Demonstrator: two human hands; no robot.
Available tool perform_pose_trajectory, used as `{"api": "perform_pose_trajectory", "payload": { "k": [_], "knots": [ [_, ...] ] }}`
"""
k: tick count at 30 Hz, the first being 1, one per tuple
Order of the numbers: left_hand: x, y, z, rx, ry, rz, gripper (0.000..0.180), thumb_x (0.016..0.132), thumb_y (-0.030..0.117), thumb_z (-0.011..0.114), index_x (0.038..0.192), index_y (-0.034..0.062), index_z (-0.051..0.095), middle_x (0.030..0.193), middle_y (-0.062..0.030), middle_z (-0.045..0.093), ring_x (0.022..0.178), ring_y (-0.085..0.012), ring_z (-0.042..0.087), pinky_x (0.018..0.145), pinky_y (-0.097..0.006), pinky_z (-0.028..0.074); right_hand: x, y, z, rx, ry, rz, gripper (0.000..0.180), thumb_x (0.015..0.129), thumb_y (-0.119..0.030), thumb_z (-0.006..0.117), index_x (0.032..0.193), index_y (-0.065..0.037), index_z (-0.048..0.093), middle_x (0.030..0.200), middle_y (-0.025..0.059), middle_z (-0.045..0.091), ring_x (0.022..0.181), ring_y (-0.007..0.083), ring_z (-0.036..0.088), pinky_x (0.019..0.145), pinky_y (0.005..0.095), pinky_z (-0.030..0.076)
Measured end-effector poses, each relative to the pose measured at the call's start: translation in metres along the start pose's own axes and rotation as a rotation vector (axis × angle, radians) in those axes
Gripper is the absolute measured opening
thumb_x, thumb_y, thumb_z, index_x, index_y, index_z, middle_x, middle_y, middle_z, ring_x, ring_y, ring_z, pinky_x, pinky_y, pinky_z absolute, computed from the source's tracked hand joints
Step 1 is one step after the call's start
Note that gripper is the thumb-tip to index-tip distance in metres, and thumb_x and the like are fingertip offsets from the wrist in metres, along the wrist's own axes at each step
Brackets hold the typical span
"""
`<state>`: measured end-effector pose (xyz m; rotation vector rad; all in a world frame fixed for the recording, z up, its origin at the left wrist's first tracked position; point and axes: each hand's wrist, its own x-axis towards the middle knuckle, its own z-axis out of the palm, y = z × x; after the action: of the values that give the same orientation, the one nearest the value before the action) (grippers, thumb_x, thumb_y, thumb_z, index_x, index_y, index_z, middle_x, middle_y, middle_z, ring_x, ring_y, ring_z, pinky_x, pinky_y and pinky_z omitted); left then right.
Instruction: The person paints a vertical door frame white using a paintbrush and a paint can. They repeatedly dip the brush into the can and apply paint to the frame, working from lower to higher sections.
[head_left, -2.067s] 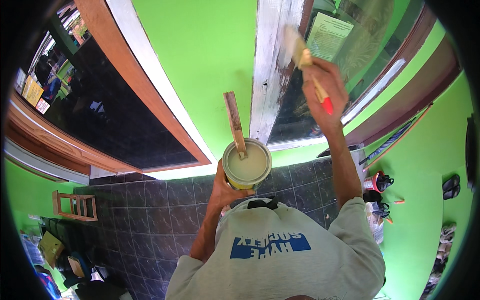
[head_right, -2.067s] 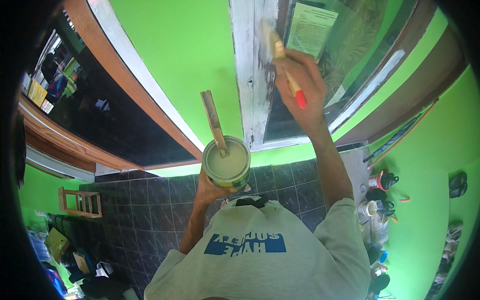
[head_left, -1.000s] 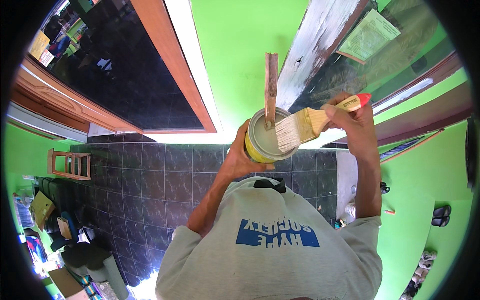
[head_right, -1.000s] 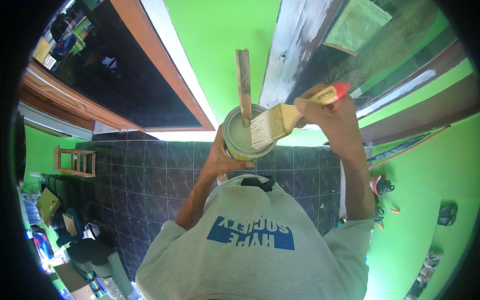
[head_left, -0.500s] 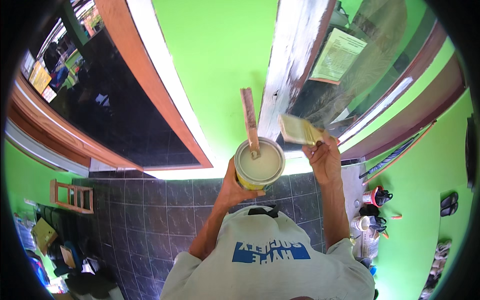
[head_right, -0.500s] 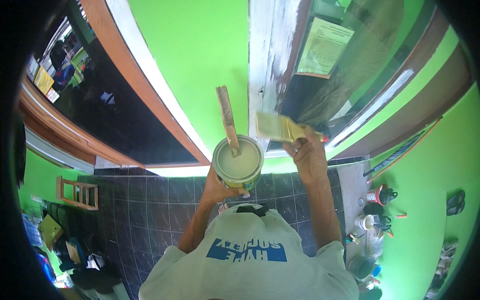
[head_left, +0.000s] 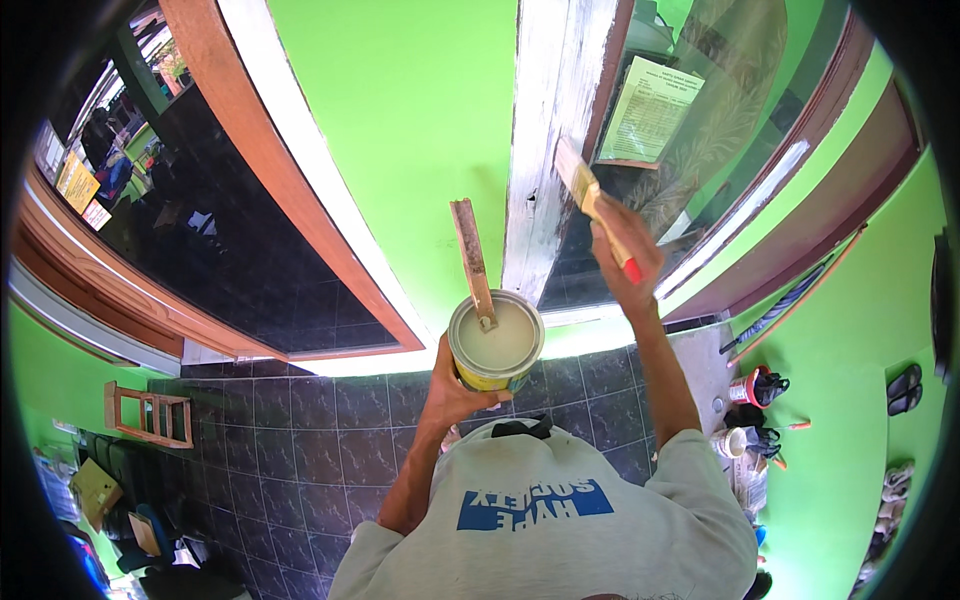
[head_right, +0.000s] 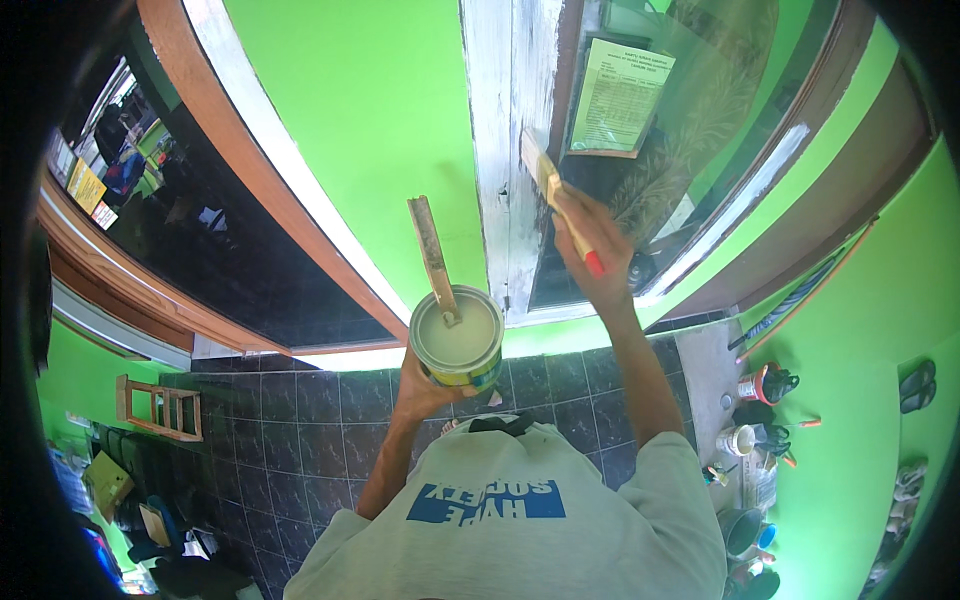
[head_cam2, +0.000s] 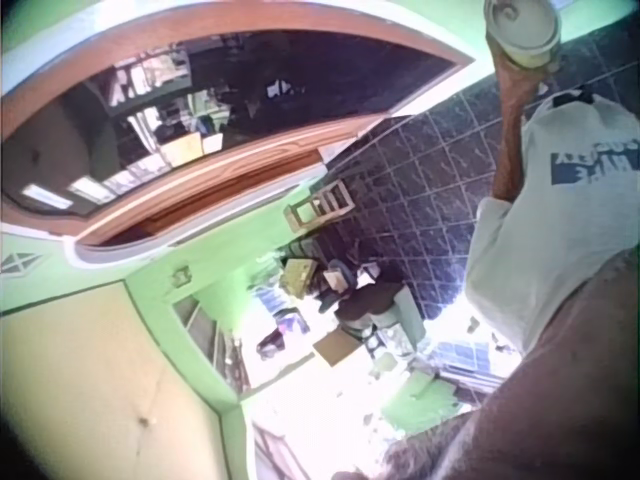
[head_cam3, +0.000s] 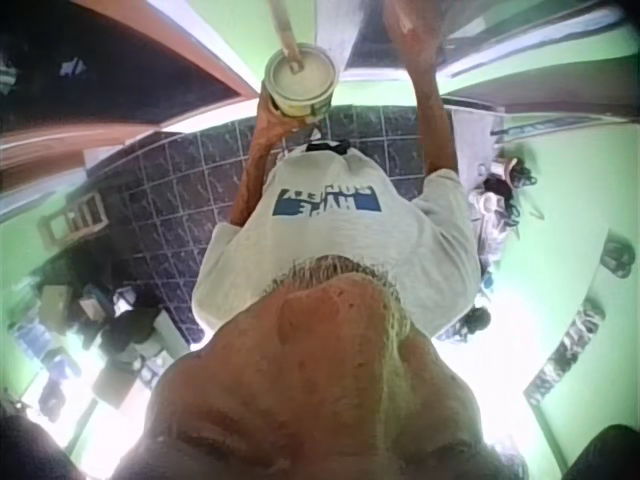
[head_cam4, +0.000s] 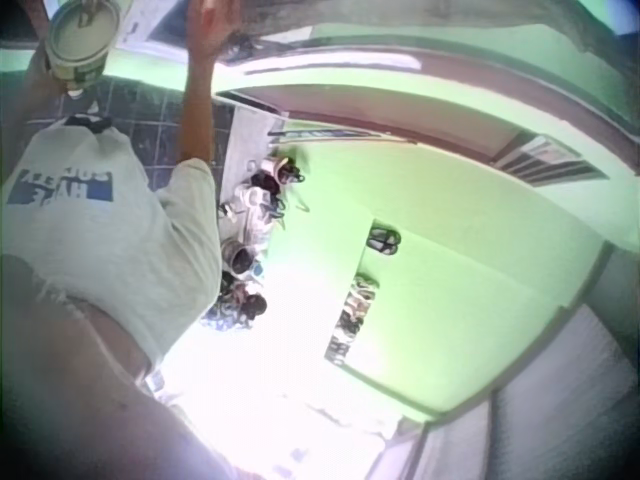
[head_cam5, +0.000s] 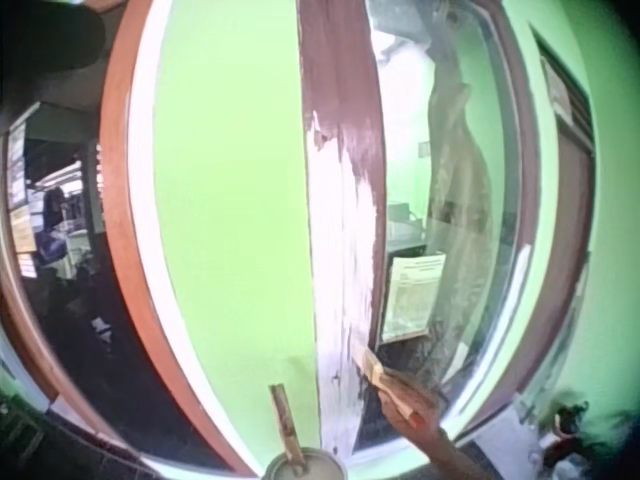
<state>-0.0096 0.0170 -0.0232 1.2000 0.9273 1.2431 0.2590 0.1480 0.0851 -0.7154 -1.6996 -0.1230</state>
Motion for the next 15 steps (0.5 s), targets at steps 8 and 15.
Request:
{"api": "perform_pose_trajectory", "payload": {
  "k": [8, 15],
  "knots": [
    [0.000, -0.003, -0.003, -0.003, -0.023, -0.027, 0.122, 0.052, 0.011, 0.100, 0.153, 0.0031, 0.033, 0.142, -0.0121, 0.054, 0.134, -0.0254, 0.053, 0.115, -0.043, 0.044, -0.068, 0.004, 0.012, 0.037, -0.148, 0.229, 0.033, 0.085, 0.010, 0.072, 0.118, 0.002, 0.072, 0.114, 0.0185, 0.074, 0.100, 0.0285, 0.074, 0.083, 0.0359, 0.059],
    [0.002, -0.006, -0.004, 0.033, -0.045, -0.007, 0.123, 0.051, 0.012, 0.100, 0.154, 0.0034, 0.032, 0.143, -0.0121, 0.053, 0.135, -0.0254, 0.053, 0.115, -0.043, 0.044, 0.044, -0.007, -0.007, 0.036, -0.029, 0.062, 0.033, 0.087, 0.007, 0.074, 0.119, 0.000, 0.072, 0.114, 0.0179, 0.074, 0.100, 0.0298, 0.074, 0.085, 0.0356, 0.058]
  ]
}}
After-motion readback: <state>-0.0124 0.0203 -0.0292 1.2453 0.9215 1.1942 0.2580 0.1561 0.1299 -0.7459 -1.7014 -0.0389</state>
